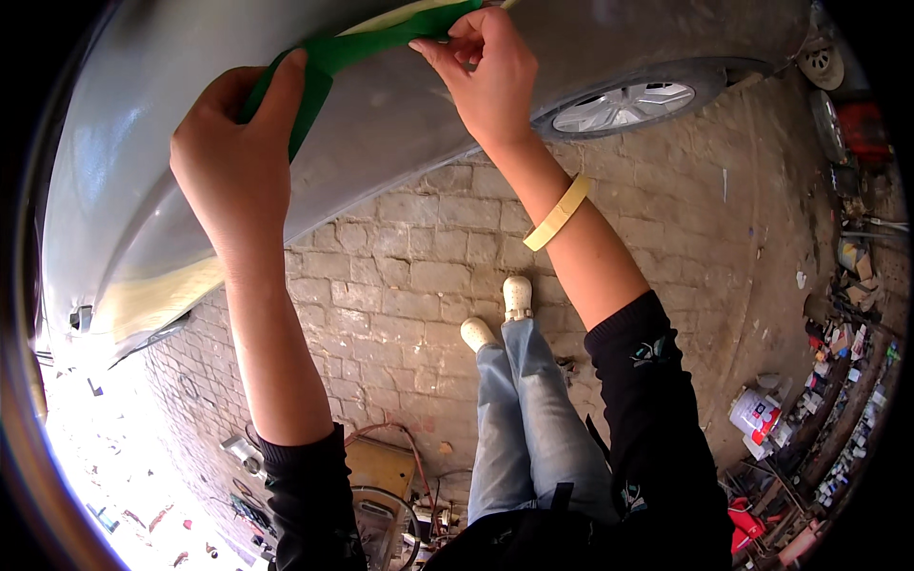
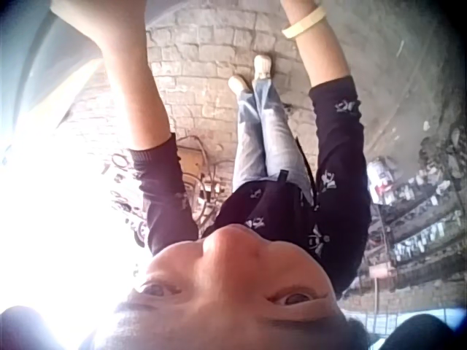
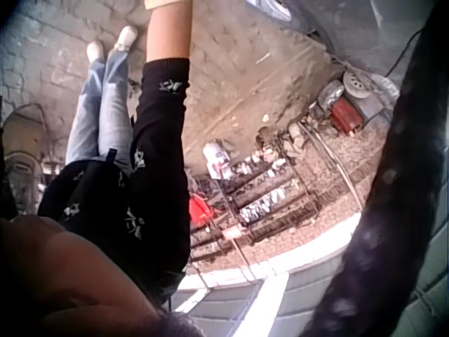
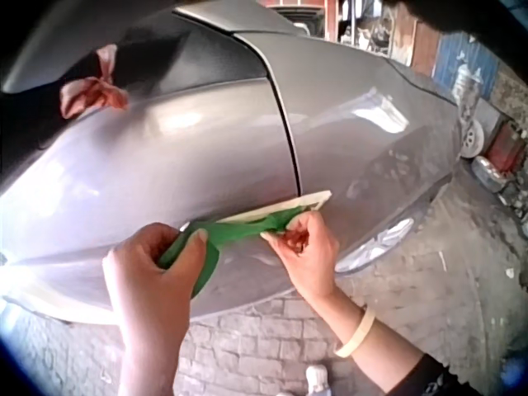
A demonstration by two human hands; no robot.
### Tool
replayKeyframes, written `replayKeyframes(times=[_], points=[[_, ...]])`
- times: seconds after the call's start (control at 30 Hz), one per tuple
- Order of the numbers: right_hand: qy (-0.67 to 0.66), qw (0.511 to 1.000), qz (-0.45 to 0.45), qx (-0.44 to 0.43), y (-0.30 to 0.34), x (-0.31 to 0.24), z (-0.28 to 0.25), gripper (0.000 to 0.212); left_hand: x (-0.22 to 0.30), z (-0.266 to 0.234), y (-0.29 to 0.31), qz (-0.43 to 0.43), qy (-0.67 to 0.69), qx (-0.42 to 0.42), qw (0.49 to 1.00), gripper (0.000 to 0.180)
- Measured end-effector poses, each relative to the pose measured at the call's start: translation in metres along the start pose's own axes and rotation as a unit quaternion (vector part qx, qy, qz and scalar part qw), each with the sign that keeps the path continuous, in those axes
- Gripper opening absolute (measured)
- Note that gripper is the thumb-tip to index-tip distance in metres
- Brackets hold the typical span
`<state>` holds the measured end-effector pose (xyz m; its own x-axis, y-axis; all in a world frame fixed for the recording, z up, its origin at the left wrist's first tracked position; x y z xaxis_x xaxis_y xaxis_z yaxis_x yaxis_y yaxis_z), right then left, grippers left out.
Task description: The person adjusts a seat cushion inside a gray car, then walks to the exterior and applies green and beige masking tape to the front fender and door area. The person uses both hands to smooth the tape along the car's body lines.
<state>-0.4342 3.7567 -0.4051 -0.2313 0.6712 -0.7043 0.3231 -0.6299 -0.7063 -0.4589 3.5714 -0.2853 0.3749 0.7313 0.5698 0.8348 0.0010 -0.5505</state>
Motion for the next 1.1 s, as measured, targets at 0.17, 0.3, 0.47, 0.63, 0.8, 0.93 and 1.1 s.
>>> replayKeyframes(times=[0.17, 0.3, 0.47, 0.63, 0.8, 0.93, 1.1], points=[[-0.01, 0.999, 0.043, -0.019, -0.001, 0.0, 0.0, 0.04, 0.002, -0.001, 0.005, -0.014, -0.008, 0.0, 1.0, 0.034], [-0.027, 0.998, 0.054, -0.017, -0.002, -0.001, 0.001, 0.041, 0.0, 0.003, 0.009, 0.012, 0.013, 0.041, 0.999, 0.03], [-0.015, 0.998, 0.061, -0.007, 0.0, -0.007, 0.004, 0.044, 0.0, 0.003, 0.012, -0.004, -0.011, 0.021, 1.0, 0.03], [-0.01, 0.996, 0.085, 0.005, 0.0, -0.014, 0.006, 0.045, 0.0, 0.003, 0.015, 0.011, -0.004, 0.035, 0.999, 0.024], [-0.011, 0.996, 0.089, -0.003, 0.003, -0.019, 0.007, 0.041, -0.013, 0.008, 0.042, 0.103, -0.001, 0.081, 0.991, 0.025], [-0.003, 0.996, 0.088, -0.008, 0.003, -0.019, 0.008, 0.039, -0.018, 0.009, 0.055, 0.111, 0.012, 0.089, 0.99, 0.026], [0.006, 0.997, 0.082, 0.0, 0.003, -0.019, 0.007, 0.039, -0.018, 0.012, 0.047, 0.109, 0.022, 0.103, 0.988, 0.025]])
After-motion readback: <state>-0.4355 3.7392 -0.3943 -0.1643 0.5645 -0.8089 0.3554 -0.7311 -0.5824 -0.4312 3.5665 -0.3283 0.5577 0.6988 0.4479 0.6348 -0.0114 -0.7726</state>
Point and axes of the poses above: each hand's wrist, its own y-axis away from the middle knuckle, its own z-axis out of the palm, x = y × z, the point moved 3 cm from there along -y, towards the middle knuckle, and after that the axes turned 12 degrees about x, right-handed, at the moved point
